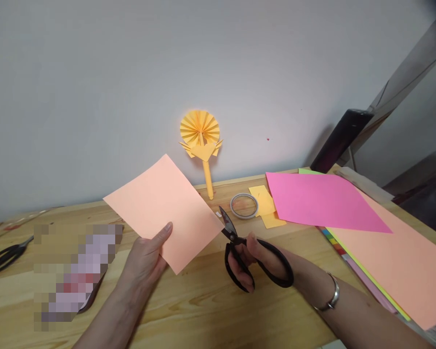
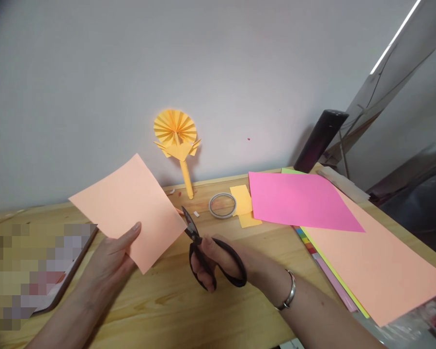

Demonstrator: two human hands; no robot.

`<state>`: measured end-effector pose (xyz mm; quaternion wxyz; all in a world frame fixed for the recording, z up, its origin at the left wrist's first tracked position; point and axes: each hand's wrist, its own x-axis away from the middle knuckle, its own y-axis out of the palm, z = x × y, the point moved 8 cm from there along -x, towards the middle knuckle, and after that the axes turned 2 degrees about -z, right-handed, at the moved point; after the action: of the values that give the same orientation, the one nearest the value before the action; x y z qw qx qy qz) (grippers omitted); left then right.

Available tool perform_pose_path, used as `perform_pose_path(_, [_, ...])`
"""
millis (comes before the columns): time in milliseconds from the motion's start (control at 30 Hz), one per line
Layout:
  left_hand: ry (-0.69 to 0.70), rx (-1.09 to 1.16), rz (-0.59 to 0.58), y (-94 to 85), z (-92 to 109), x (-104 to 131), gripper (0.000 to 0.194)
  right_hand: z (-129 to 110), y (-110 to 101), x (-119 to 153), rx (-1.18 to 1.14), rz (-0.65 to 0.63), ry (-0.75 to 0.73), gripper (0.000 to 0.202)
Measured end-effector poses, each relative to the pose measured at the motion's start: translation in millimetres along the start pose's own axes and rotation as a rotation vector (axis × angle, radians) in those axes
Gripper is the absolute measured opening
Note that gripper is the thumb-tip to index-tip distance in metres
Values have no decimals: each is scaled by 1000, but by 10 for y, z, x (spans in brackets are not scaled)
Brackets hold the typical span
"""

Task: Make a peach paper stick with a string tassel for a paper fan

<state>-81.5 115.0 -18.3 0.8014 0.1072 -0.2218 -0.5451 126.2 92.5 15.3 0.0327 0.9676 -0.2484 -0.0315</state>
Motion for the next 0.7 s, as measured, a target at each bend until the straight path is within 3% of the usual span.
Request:
perform_pose_path(233, [5, -29, -14, -20, -11, -15, 53, -104, 3, 11, 111, 29, 0, 72])
perform_pose_path(700, [4, -12, 4, -13, -11, -10, 50, -108, -16, 3, 107, 80, 13, 70])
